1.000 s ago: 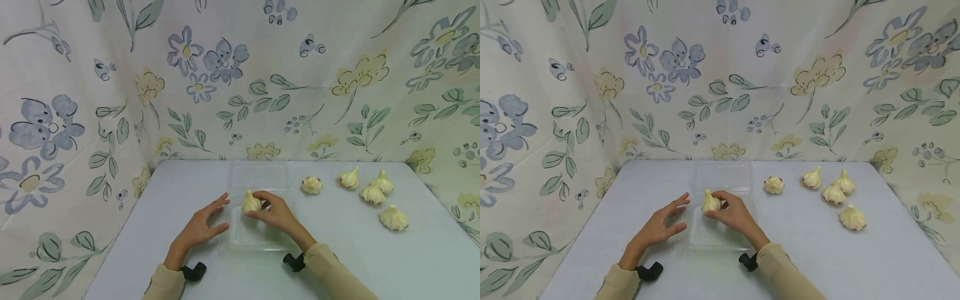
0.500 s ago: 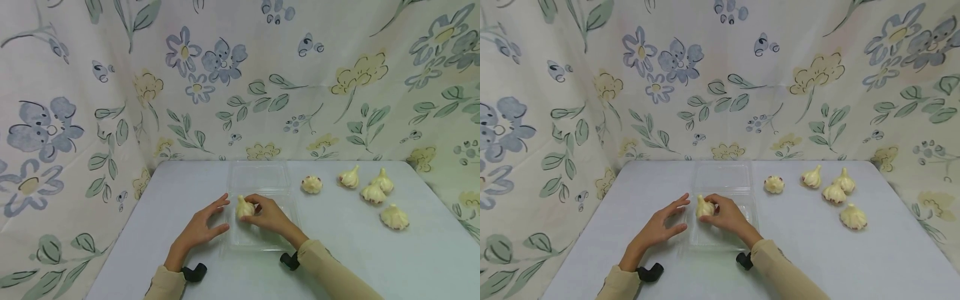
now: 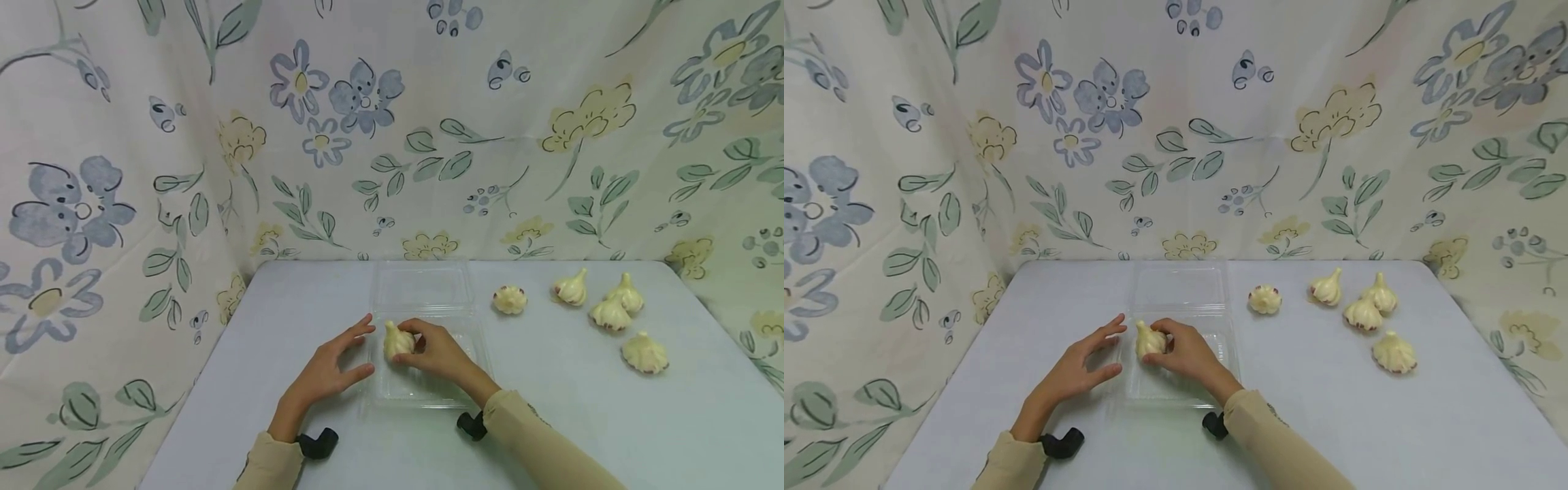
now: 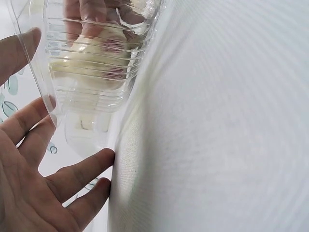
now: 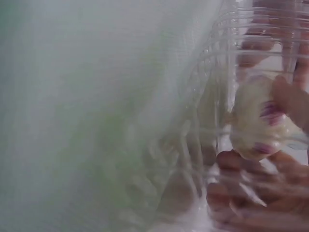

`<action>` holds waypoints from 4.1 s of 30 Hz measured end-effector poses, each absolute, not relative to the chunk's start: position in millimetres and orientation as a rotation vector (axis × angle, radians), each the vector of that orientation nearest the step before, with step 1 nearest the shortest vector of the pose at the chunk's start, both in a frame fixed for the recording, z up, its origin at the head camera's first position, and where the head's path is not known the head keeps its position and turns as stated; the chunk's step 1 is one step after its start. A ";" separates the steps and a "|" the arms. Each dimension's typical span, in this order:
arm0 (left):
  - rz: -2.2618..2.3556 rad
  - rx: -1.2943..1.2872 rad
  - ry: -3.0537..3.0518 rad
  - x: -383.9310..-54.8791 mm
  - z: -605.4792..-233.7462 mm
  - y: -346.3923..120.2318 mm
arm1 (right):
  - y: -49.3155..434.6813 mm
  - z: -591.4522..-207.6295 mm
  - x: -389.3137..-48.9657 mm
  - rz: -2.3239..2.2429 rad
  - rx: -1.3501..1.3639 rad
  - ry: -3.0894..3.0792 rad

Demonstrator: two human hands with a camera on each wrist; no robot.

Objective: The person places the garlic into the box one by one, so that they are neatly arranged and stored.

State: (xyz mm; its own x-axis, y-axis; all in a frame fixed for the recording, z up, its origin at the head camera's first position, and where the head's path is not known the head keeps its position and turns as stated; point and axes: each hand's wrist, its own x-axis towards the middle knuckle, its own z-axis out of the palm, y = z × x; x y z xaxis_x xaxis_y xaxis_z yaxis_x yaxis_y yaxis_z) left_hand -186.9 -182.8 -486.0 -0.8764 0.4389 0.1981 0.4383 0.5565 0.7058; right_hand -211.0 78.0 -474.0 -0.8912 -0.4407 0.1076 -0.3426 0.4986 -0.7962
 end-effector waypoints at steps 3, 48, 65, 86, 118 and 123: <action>1.258 0.780 2.772 -187.8 -485.9 -182.2 | 78.1 -474.0 -210.5 -1.356 -0.674 2.621; 1.283 0.773 2.741 -186.9 -488.4 -183.8 | 75.7 -473.9 -207.9 -1.297 -0.642 2.762; 1.264 0.775 2.767 -186.8 -488.1 -182.2 | 90.7 -462.8 -210.3 -1.356 -0.552 2.694; 1.256 0.796 2.782 -186.5 -487.9 -183.4 | 129.9 -447.8 -200.8 -1.441 -0.526 2.753; 1.258 0.812 2.776 -187.4 -489.0 -183.5 | 185.8 -470.8 -182.8 -1.810 -0.374 3.041; 1.266 0.809 2.770 -187.2 -487.9 -182.9 | 195.0 -478.4 -178.8 -1.818 -0.305 3.062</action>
State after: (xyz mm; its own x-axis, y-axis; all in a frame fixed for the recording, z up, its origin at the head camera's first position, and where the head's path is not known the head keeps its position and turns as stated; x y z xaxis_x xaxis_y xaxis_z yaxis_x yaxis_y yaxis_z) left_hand -187.2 -182.9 -487.9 -0.8681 0.4476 0.2147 0.4553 0.5454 0.7038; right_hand -178.8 195.0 -478.4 -0.8939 0.0741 0.4422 -0.3528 0.4925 -0.7956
